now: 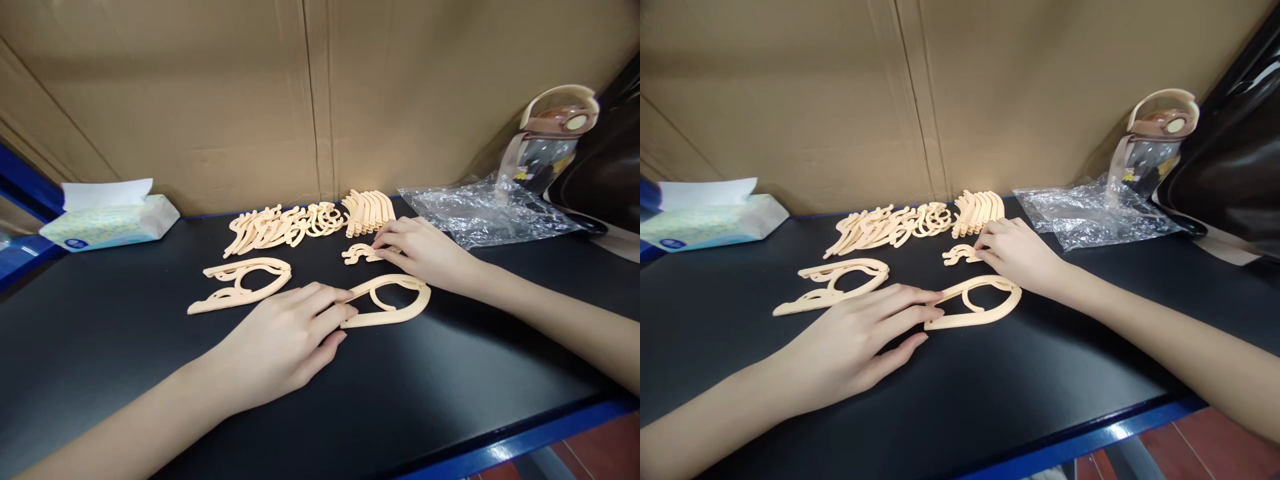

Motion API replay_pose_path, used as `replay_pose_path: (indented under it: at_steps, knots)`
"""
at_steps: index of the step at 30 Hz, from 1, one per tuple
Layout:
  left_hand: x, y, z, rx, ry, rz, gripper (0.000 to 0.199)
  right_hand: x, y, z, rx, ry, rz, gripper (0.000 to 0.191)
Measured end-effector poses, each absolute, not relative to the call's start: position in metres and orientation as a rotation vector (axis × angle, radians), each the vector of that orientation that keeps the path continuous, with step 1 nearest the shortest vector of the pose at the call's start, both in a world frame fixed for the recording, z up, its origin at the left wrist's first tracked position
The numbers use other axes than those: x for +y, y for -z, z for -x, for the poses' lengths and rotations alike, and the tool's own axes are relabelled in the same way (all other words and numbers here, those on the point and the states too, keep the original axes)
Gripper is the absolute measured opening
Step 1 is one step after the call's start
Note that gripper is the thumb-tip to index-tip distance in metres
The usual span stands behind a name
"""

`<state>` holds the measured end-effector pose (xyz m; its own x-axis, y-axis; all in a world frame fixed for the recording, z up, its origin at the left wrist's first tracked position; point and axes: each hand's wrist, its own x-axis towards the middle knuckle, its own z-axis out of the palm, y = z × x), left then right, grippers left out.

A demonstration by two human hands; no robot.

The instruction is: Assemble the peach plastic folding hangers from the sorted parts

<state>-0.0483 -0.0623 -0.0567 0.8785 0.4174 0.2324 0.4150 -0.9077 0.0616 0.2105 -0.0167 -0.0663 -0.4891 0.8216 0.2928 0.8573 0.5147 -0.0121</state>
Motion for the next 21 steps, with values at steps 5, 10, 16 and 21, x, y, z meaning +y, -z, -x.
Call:
replay_pose_path:
  at_steps: [5,10,16,21]
  knots:
    - [-0.0629,0.0556,0.0468,0.646,-0.354,-3.042,0.025,-0.0142,0.0676,-0.2113,-2.517,0.232,1.387,0.027]
    - [-0.0636,0.0556,0.0461,0.640,-0.345,-3.040,0.025,-0.0143,0.0679,-0.2107,-2.530,0.239,1.349,0.023]
    - [-0.0627,0.0554,0.0460,0.633,-0.349,-3.040,0.025,-0.0159,0.0651,-0.2090,-2.505,0.187,1.358,0.019]
    - [-0.0630,0.0536,0.0447,0.630,-0.366,-3.034,0.025,-0.0210,0.0601,-0.2044,-2.422,0.144,1.313,0.013]
